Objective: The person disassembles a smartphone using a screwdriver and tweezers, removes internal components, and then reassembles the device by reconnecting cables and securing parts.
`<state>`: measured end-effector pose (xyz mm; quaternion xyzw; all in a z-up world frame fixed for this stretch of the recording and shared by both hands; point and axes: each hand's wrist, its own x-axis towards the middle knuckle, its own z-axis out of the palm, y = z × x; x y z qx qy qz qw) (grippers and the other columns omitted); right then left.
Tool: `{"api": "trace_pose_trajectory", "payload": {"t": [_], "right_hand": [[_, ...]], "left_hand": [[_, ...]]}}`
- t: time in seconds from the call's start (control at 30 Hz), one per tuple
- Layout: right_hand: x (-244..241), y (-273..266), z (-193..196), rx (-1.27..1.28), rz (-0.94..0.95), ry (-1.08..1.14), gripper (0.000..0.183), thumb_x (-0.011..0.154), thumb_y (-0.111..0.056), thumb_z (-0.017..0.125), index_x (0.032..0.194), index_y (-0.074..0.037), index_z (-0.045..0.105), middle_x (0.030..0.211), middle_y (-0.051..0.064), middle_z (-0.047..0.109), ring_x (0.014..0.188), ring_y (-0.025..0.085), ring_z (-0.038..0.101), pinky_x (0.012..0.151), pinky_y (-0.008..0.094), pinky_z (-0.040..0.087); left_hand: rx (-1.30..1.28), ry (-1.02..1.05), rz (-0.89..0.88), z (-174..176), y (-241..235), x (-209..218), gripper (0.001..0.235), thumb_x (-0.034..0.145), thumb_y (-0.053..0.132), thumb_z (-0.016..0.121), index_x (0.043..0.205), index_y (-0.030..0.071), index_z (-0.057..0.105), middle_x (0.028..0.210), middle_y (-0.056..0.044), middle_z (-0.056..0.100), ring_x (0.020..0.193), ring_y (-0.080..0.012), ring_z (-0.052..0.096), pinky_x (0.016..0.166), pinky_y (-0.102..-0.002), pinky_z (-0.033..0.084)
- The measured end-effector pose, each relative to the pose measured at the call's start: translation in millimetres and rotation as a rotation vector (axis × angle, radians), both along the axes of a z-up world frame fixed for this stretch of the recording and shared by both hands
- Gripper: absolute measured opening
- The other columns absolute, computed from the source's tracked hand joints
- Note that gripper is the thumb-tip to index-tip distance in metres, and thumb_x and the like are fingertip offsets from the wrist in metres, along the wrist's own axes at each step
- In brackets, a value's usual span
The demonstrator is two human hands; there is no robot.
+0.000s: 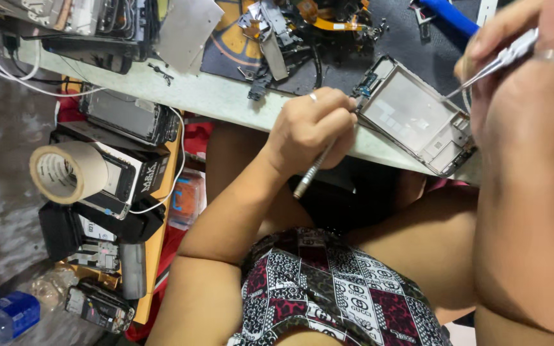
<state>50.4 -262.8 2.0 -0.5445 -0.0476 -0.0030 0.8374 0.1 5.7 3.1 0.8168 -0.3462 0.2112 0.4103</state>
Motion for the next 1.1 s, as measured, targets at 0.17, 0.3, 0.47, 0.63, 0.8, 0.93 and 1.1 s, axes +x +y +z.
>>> {"api": "trace_pose_trajectory", "payload": {"t": [0.17,0.3,0.47,0.63,0.8,0.93,1.1], "right_hand": [[-25,7,16,-0.313,0.111,-0.019,0.034,0.112,-0.028,0.065,0.108,0.005,0.066,0.090,0.013,0.069,0.074,0.014,0.064,0.072,0.025,0.054],[-24,16,30,-0.482,0.286,0.016,0.035,0.100,-0.021,0.065,0.126,0.003,0.066,0.109,0.013,0.072,0.097,0.014,0.072,0.085,0.023,0.057],[-21,26,43,-0.618,0.282,-0.080,0.021,0.100,-0.005,0.066,0.120,0.001,0.065,0.109,0.011,0.073,0.100,0.012,0.071,0.088,0.022,0.056],[-24,25,39,-0.584,0.249,-0.021,0.019,0.098,-0.005,0.070,0.116,-0.001,0.065,0.107,0.007,0.073,0.099,0.009,0.072,0.087,0.019,0.058],[-23,31,27,-0.653,0.223,0.043,0.014,0.107,-0.007,0.073,0.120,-0.001,0.071,0.102,0.008,0.073,0.088,0.010,0.067,0.075,0.021,0.052],[-23,28,29,-0.603,0.260,-0.043,0.014,0.104,-0.005,0.068,0.118,-0.001,0.071,0.100,0.007,0.073,0.089,0.008,0.067,0.082,0.021,0.053],[-19,25,25,-0.424,0.325,-0.069,0.014,0.100,-0.007,0.065,0.112,-0.001,0.062,0.105,0.006,0.071,0.098,0.009,0.070,0.091,0.022,0.057]], "left_hand": [[-0.109,0.045,0.016,1,-1,1,0.015,0.086,-0.007,0.072,0.092,0.001,0.060,0.096,-0.013,0.065,0.085,-0.0299,0.071,0.073,-0.037,0.061],[-0.160,0.070,0.004,-5,0,1,0.015,0.085,-0.007,0.072,0.095,0.000,0.063,0.100,-0.015,0.066,0.087,-0.0308,0.073,0.071,-0.035,0.061],[-0.193,0.070,0.030,-9,0,1,0.017,0.082,-0.007,0.074,0.094,0.000,0.065,0.097,-0.017,0.066,0.082,-0.0293,0.073,0.071,-0.035,0.060],[-0.181,0.079,0.037,-10,-3,1,0.017,0.085,-0.008,0.077,0.096,0.000,0.066,0.100,-0.016,0.068,0.082,-0.0277,0.074,0.067,-0.031,0.060],[-0.166,0.091,0.005,-5,-3,1,0.019,0.091,-0.007,0.079,0.103,0.000,0.067,0.109,-0.016,0.070,0.093,-0.0268,0.075,0.078,-0.031,0.062],[-0.116,0.128,-0.042,6,5,-5,0.021,0.091,-0.011,0.074,0.108,-0.002,0.068,0.115,-0.019,0.069,0.102,-0.0309,0.074,0.085,-0.033,0.062],[-0.086,0.068,-0.017,4,6,-11,0.021,0.085,-0.010,0.076,0.103,-0.001,0.068,0.107,-0.016,0.070,0.096,-0.0320,0.074,0.088,-0.038,0.062]]}}
